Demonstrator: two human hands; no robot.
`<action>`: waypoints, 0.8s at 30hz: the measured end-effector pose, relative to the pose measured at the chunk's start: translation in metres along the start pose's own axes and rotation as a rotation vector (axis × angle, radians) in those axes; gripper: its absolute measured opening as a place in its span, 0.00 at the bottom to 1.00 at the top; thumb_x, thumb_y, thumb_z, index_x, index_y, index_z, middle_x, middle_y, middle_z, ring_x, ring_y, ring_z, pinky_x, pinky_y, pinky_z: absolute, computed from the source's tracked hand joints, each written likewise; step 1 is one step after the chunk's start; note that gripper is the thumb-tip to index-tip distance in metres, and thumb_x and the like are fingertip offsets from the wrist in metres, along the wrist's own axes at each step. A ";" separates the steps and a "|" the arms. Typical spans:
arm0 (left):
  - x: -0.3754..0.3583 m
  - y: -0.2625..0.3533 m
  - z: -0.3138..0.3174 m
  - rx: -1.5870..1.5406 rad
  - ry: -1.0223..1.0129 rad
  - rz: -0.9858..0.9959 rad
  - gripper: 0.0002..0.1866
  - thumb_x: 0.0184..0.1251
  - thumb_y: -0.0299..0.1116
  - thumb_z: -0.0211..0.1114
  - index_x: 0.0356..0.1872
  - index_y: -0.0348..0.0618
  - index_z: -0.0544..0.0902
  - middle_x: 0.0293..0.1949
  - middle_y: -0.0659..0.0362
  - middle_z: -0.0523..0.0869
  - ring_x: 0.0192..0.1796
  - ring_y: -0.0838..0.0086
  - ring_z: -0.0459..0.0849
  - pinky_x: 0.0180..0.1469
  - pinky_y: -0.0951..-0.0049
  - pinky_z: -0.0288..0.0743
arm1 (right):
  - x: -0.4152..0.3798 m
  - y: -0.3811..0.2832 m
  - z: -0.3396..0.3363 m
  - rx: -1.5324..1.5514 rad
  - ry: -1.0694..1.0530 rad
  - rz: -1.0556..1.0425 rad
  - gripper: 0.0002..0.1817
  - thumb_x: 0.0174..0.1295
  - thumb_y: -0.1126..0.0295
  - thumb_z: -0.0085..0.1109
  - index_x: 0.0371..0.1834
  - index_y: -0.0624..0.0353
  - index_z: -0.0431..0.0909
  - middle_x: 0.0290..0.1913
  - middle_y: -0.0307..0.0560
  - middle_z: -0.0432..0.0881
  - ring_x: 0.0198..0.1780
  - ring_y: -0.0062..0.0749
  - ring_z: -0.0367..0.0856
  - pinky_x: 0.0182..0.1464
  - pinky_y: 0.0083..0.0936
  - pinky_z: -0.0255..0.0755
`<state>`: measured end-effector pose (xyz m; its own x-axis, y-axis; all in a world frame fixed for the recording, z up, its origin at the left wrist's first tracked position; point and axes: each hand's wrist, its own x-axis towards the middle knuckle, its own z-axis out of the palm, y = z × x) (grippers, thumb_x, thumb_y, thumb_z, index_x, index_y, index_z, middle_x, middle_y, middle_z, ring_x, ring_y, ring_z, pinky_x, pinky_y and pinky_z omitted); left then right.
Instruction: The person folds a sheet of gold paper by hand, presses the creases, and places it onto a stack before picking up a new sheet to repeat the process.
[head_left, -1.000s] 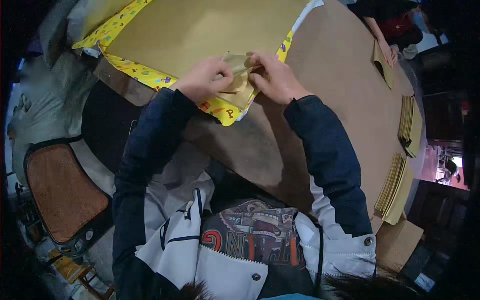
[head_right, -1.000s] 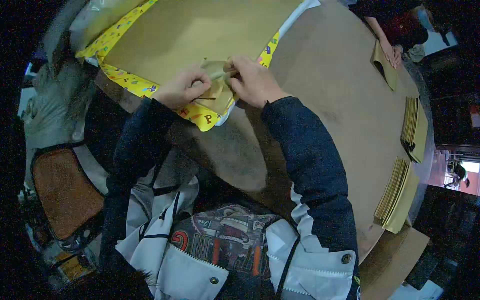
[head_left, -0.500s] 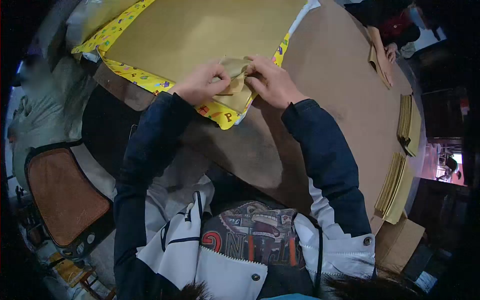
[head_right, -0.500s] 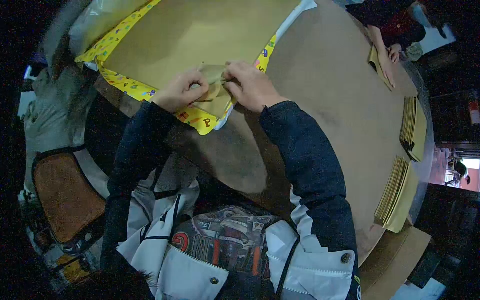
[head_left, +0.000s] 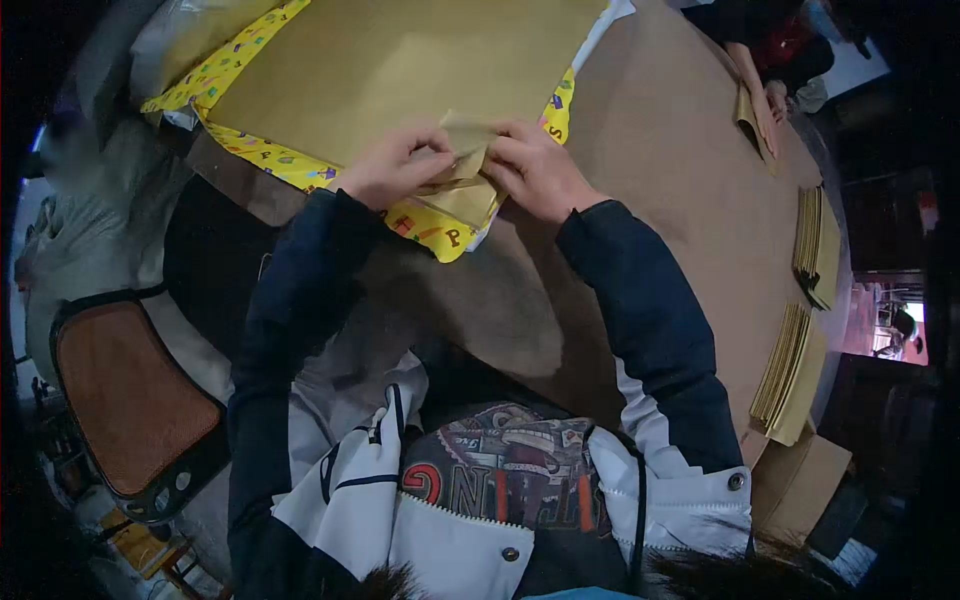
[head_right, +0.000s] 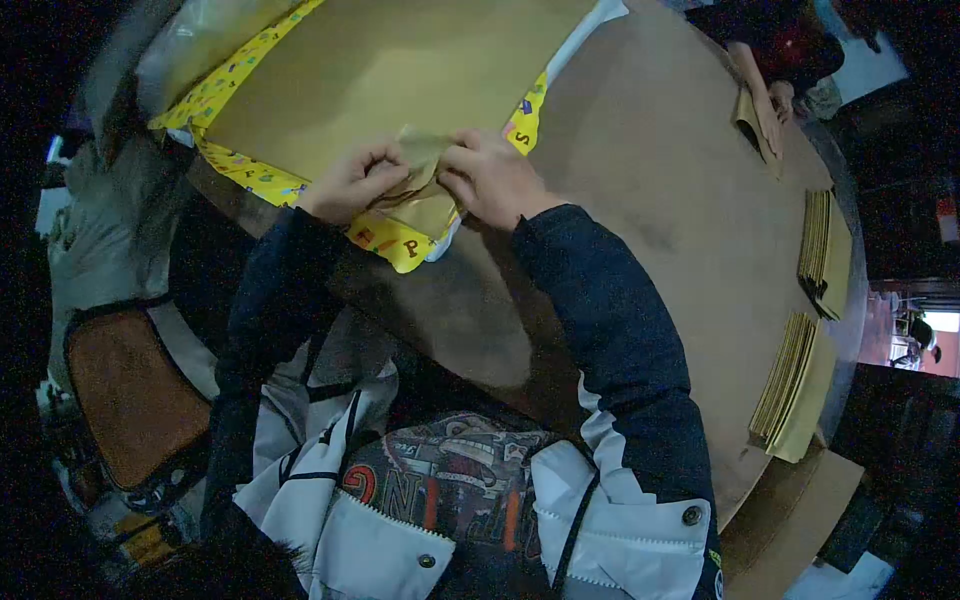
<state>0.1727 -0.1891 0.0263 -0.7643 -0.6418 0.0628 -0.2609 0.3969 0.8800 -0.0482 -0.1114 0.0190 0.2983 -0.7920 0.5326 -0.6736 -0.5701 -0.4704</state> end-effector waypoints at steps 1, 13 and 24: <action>-0.002 0.002 0.000 -0.133 0.017 -0.081 0.08 0.67 0.34 0.60 0.39 0.40 0.80 0.36 0.61 0.82 0.40 0.74 0.80 0.42 0.73 0.74 | 0.001 -0.001 -0.001 -0.023 0.008 -0.011 0.06 0.53 0.71 0.62 0.33 0.59 0.79 0.43 0.51 0.79 0.46 0.51 0.77 0.49 0.40 0.72; -0.016 -0.007 -0.005 -0.345 -0.121 -0.086 0.33 0.55 0.34 0.73 0.61 0.36 0.69 0.48 0.59 0.79 0.48 0.71 0.80 0.50 0.73 0.76 | 0.013 -0.007 -0.010 -0.086 0.054 -0.082 0.07 0.54 0.74 0.63 0.32 0.62 0.76 0.43 0.50 0.79 0.47 0.48 0.77 0.49 0.37 0.72; -0.010 0.024 0.034 0.127 0.521 0.219 0.08 0.64 0.29 0.63 0.41 0.37 0.84 0.29 0.53 0.85 0.31 0.70 0.82 0.36 0.72 0.75 | 0.005 -0.012 -0.017 -0.275 0.289 -0.097 0.11 0.54 0.71 0.63 0.40 0.59 0.77 0.47 0.54 0.78 0.54 0.48 0.74 0.56 0.38 0.69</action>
<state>0.1545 -0.1511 0.0305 -0.4255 -0.7617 0.4886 -0.2231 0.6115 0.7591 -0.0502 -0.1047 0.0387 0.1933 -0.6211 0.7595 -0.8192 -0.5282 -0.2235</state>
